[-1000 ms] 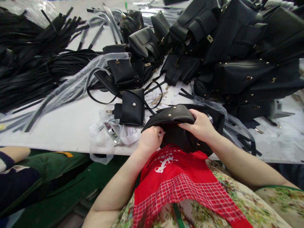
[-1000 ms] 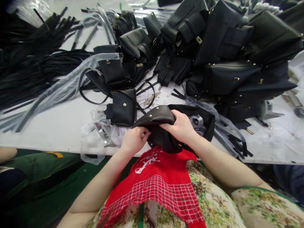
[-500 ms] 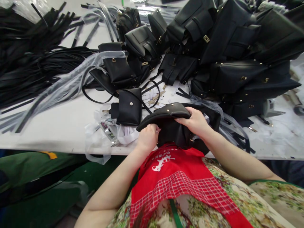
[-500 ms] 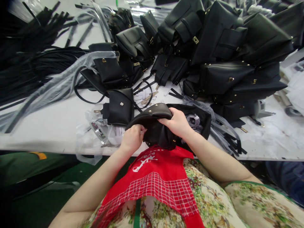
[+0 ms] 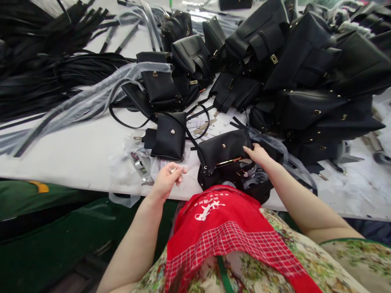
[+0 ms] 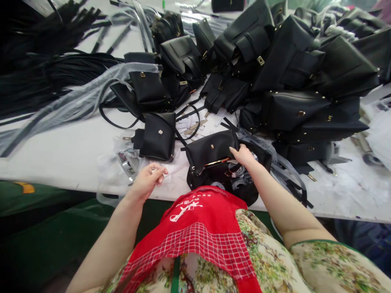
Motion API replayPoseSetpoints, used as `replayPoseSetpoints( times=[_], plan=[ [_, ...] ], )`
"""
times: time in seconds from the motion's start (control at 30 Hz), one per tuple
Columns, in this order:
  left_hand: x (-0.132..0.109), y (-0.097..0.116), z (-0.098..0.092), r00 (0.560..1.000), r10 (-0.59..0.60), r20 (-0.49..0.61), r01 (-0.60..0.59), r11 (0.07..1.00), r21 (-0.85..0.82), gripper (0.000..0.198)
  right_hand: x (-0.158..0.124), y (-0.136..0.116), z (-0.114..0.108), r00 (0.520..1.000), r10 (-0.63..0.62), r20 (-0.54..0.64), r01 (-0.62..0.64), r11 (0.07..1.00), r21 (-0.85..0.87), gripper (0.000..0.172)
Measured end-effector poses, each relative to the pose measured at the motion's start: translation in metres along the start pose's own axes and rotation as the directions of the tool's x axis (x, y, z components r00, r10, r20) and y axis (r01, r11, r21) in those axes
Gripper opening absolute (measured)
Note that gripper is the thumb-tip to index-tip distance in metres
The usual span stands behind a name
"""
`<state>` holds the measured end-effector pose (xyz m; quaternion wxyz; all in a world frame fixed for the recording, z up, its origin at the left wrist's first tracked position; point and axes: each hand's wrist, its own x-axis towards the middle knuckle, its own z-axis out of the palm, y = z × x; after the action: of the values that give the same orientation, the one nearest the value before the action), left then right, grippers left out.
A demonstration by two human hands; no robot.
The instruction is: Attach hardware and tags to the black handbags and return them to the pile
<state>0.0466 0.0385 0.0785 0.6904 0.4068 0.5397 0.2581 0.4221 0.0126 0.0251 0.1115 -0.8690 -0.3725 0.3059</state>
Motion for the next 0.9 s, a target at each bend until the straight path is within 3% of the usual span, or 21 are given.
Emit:
replayPoseSetpoints(
  times=[0.07,0.13,0.17,0.23,0.3,0.33,0.43,0.53,0.63,0.7,0.8,0.9],
  plan=[
    [0.001,-0.005,-0.010,0.995,-0.011,-0.103,0.004,0.998,-0.068,0.039,-0.006,-0.005,0.005,0.980,-0.179,-0.090,0.166,0.977,-0.132,0.054],
    [0.001,-0.008,-0.016,0.988,-0.021,-0.152,0.004,0.993,-0.115,0.040,-0.021,-0.015,0.016,0.889,-0.433,-0.150,0.406,0.896,-0.178,0.045],
    [0.001,-0.010,-0.018,0.988,-0.026,-0.154,0.006,0.991,-0.131,0.039,-0.030,-0.019,0.023,0.835,-0.537,-0.119,0.512,0.838,-0.187,0.038],
    [0.000,-0.012,-0.019,0.989,-0.029,-0.143,0.006,0.987,-0.158,0.039,-0.047,-0.022,0.045,0.747,-0.653,0.123,0.663,0.720,-0.206,0.026],
    [0.000,-0.014,-0.018,0.990,-0.018,-0.142,-0.008,0.984,-0.179,0.040,-0.060,-0.017,0.070,0.664,-0.631,0.403,0.740,0.633,-0.227,0.022],
    [-0.001,-0.014,-0.018,0.989,-0.007,-0.145,-0.020,0.983,-0.183,0.041,-0.065,-0.012,0.083,0.639,-0.601,0.480,0.756,0.605,-0.249,0.019],
    [-0.002,-0.017,-0.017,0.992,0.019,-0.122,-0.039,0.987,-0.159,0.036,-0.070,0.002,0.109,0.654,-0.584,0.480,0.752,0.572,-0.329,0.035],
    [-0.003,-0.021,-0.018,0.999,0.016,-0.048,-0.020,0.997,-0.079,0.032,-0.069,-0.002,0.114,0.652,-0.619,0.437,0.758,0.533,-0.375,0.048],
    [0.000,-0.030,-0.017,0.998,0.000,-0.059,0.000,1.000,0.005,0.034,-0.059,-0.033,0.106,0.635,-0.676,0.375,0.766,0.485,-0.423,0.047],
    [0.004,-0.035,-0.014,0.996,-0.003,-0.085,0.004,1.000,0.006,0.035,-0.043,-0.061,0.101,0.671,-0.639,0.376,0.731,0.484,-0.481,0.046],
    [0.008,-0.038,-0.009,0.996,-0.011,-0.085,0.007,0.999,-0.043,0.039,-0.009,-0.101,0.098,0.721,-0.528,0.448,0.689,0.479,-0.544,0.045],
    [0.008,-0.036,-0.008,0.998,-0.009,-0.064,0.008,1.000,-0.022,0.036,0.024,-0.129,0.100,0.705,-0.472,0.529,0.708,0.435,-0.556,0.039]
  ],
)
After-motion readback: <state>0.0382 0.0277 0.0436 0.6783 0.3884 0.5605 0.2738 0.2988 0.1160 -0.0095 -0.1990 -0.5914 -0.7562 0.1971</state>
